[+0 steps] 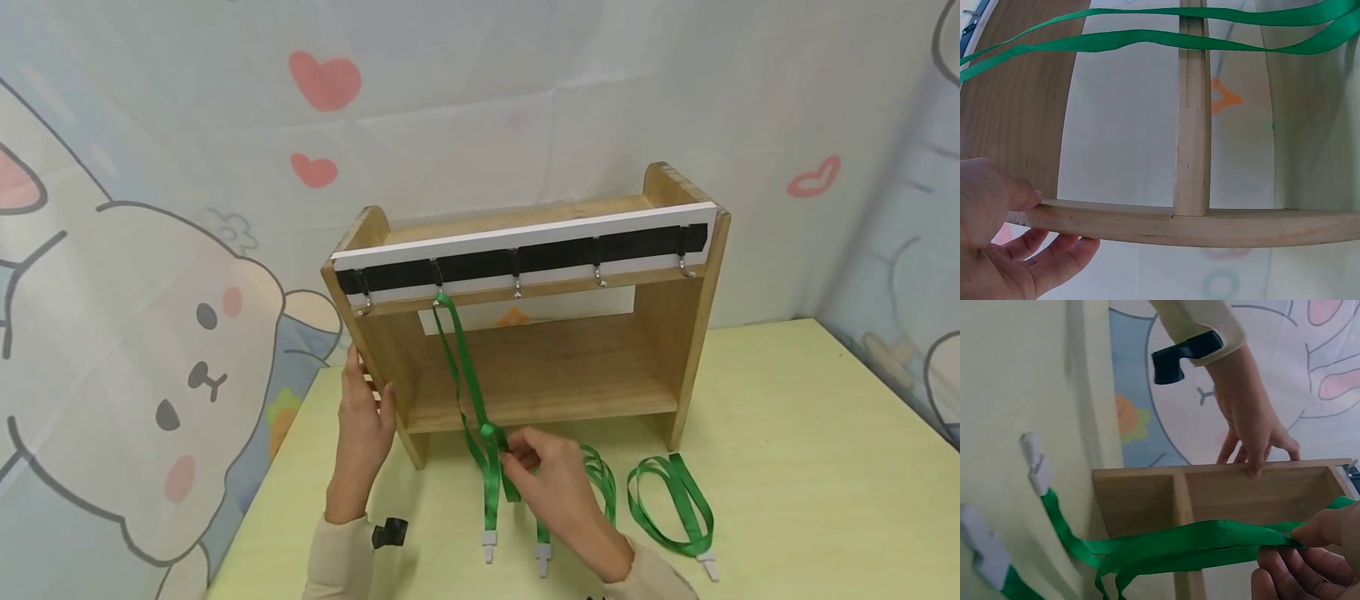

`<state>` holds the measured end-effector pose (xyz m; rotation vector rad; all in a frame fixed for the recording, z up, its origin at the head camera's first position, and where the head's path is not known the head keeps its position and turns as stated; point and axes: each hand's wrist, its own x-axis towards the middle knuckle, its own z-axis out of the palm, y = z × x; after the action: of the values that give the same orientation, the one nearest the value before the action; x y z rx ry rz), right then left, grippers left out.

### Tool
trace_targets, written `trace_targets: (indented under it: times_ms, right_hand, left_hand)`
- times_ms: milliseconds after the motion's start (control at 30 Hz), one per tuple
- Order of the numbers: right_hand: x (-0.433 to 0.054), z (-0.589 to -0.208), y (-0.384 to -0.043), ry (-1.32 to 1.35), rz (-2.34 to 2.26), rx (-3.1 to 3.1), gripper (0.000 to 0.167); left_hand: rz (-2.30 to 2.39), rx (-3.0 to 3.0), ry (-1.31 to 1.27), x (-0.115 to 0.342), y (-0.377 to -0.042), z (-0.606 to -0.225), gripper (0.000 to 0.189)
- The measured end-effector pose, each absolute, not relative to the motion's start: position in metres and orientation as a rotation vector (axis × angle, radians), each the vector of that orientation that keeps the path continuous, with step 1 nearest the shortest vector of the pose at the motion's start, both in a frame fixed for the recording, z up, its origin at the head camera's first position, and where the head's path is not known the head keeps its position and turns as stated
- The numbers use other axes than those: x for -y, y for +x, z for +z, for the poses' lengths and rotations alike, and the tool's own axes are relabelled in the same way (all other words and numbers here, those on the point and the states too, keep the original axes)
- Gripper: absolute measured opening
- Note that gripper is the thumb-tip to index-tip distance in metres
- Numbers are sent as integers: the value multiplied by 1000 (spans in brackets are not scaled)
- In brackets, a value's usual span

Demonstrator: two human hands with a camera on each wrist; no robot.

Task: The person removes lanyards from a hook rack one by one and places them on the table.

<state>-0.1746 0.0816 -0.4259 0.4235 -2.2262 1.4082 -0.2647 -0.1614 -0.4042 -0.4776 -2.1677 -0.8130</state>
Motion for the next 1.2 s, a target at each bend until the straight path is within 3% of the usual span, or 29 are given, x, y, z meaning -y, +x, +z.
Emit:
trace_targets:
  times_ms: [700,1200]
  right_hand:
    - [-87,-445,-186,229,1399,2435,4]
    - [-88,-473,-204,230,1253,2601,12]
  left_hand:
    - [-841,2175,-469,162,-266,-405,71]
    - [-819,2161,-491,162,-265,-405,70]
